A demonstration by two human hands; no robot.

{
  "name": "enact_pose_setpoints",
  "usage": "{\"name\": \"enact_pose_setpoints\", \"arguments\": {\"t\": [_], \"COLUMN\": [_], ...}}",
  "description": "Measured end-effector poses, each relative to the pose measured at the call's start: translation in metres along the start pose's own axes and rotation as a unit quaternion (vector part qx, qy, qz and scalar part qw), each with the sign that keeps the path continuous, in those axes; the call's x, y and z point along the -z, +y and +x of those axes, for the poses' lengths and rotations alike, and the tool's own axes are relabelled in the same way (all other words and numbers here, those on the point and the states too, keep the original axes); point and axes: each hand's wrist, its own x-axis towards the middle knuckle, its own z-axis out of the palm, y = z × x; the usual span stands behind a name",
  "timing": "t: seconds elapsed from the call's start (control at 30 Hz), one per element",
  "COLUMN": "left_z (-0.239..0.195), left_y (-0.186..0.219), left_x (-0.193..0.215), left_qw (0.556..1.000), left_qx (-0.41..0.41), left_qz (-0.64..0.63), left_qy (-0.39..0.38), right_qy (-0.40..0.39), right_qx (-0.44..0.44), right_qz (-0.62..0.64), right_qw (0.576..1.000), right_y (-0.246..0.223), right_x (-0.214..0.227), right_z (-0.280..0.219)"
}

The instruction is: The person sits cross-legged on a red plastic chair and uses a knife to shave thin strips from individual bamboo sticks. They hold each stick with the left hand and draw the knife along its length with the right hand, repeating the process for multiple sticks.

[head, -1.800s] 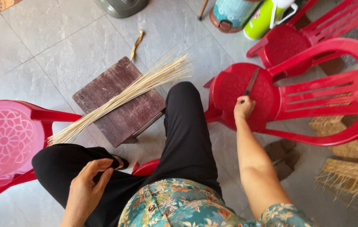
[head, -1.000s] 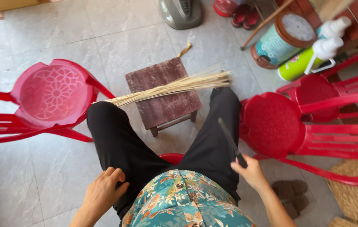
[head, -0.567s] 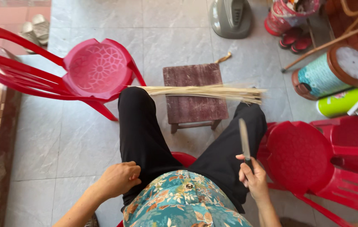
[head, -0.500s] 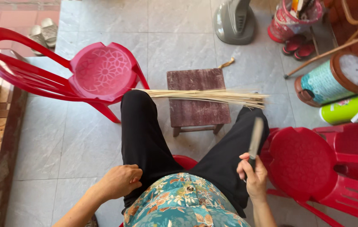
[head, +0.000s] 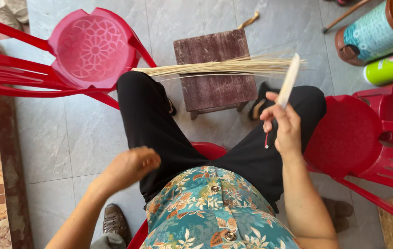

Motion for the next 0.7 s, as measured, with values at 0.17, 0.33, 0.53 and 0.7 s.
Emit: {"name": "enact_pose_setpoints", "arguments": {"t": [0.17, 0.33, 0.53, 0.7], "left_z": [0.082, 0.198, 0.309, 0.367], "left_y": [0.004, -0.023, -0.069, -0.082], "left_x": [0.029, 0.009, -0.05, -0.08], "left_qw": [0.99, 0.988, 0.964, 0.934], "left_qx": [-0.073, -0.064, -0.077, -0.087], "left_qz": [0.042, 0.045, 0.101, 0.122], "left_qy": [0.114, 0.136, 0.234, 0.323], "right_qy": [0.003, 0.051, 0.047, 0.064], "right_qx": [-0.045, -0.077, -0.123, -0.153], "right_qz": [0.038, 0.09, 0.078, 0.061], "right_qw": [0.998, 0.992, 0.988, 0.984], "right_y": [0.015, 0.062, 0.089, 0.09], "right_x": [0.019, 0.03, 0.041, 0.04], "right_z": [0.052, 0.09, 0.105, 0.102]}}
